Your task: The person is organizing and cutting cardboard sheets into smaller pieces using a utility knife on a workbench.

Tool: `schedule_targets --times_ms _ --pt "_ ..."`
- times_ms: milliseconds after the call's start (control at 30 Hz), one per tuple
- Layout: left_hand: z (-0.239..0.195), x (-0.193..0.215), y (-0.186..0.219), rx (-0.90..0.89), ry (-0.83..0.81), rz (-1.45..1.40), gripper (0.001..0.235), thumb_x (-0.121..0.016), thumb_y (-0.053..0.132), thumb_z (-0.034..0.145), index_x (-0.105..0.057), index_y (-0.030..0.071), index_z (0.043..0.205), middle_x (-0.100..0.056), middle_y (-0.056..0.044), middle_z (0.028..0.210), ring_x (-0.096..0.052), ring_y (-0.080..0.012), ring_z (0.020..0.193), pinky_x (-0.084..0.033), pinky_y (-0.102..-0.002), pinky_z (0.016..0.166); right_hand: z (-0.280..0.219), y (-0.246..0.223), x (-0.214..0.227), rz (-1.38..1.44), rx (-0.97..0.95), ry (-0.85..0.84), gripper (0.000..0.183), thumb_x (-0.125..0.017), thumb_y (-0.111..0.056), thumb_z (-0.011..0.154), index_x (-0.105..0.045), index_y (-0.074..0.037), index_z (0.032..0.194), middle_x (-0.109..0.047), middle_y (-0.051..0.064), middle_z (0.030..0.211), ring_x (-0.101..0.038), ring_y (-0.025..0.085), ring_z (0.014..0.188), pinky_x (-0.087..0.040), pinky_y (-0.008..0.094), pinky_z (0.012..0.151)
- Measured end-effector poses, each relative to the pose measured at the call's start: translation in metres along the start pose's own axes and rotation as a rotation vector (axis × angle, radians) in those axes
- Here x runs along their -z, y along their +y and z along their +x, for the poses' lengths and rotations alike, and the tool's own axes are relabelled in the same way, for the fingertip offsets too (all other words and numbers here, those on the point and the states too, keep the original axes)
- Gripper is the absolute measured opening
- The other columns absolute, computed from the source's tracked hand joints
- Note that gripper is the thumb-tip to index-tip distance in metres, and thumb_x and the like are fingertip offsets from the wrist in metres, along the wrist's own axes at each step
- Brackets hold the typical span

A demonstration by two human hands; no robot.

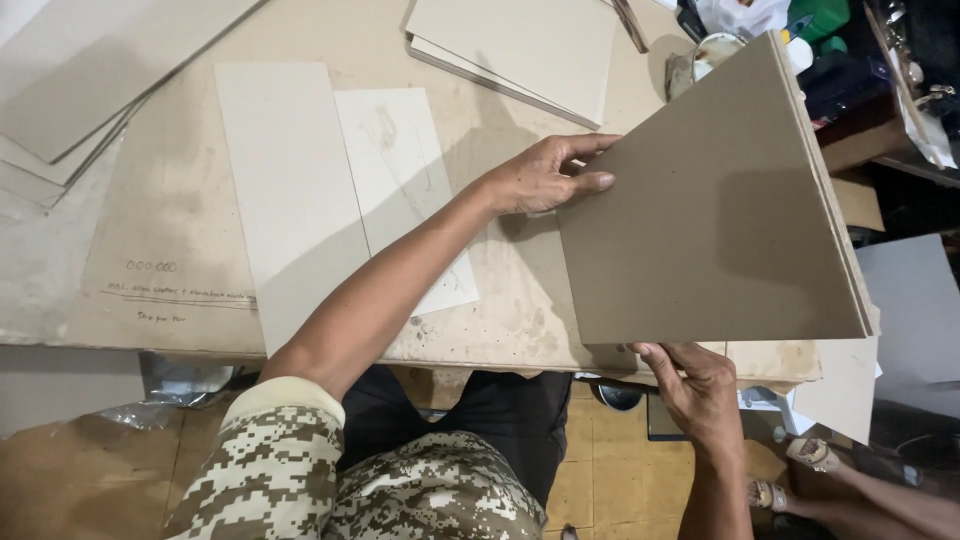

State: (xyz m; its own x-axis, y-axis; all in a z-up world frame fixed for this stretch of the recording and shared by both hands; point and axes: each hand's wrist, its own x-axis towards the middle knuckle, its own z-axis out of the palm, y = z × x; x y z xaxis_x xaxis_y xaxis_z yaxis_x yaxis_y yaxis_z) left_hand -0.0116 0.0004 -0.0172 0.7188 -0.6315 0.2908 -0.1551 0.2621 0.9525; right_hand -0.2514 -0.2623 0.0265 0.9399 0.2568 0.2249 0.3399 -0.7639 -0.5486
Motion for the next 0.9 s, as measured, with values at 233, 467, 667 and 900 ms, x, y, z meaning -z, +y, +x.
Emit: schedule_targets --times_ms 233,467,667,900 --pt "-0.002 0.001 0.005 0.050 0.028 0.085 0.073 -0.070 0.045 0.091 -0.043 0.017 0.153 -0.037 -0.019 0.163 -0.041 -0.0342 0.149 -0.038 -0.052 0.119 0.008 -0.030 -0.022 -0.103 -0.186 0.152 0.034 -0.067 -0.031 0.099 -0.064 -0.013 0.071 -0.064 0.003 0.065 -0.062 0.015 0.056 -0.051 0.028 0.051" --pt "0.009 0.011 -0.006 -0.016 0.010 0.170 0.075 -0.068 0.050 0.092 -0.040 0.018 0.154 -0.034 -0.022 0.163 -0.041 -0.0402 0.147 -0.043 -0.059 0.114 0.019 -0.037 -0.047 -0.051 -0.169 0.399 0.062 -0.065 -0.022 0.108 -0.036 -0.019 0.053 -0.042 -0.003 0.042 -0.039 0.010 0.031 -0.029 0.025 0.031" --pt "-0.002 0.011 0.016 0.011 0.044 0.262 0.093 -0.052 0.075 0.083 -0.041 0.012 0.152 -0.040 -0.025 0.159 -0.046 -0.0416 0.141 -0.044 -0.061 0.110 0.023 -0.034 -0.049 0.018 -0.275 0.340 0.059 -0.065 -0.029 0.108 -0.047 -0.017 0.053 -0.049 -0.002 0.042 -0.052 0.011 0.032 -0.038 0.023 0.030" --pt "0.003 0.023 -0.022 0.030 0.104 0.157 0.049 -0.075 0.043 0.099 -0.060 0.029 0.143 -0.074 -0.006 0.116 -0.069 -0.0192 0.102 -0.059 -0.038 0.091 0.021 -0.021 -0.060 -0.082 -0.254 0.478 0.053 -0.075 -0.011 0.100 -0.055 0.005 0.054 -0.048 0.020 0.043 -0.045 0.022 0.038 -0.031 0.037 0.048"
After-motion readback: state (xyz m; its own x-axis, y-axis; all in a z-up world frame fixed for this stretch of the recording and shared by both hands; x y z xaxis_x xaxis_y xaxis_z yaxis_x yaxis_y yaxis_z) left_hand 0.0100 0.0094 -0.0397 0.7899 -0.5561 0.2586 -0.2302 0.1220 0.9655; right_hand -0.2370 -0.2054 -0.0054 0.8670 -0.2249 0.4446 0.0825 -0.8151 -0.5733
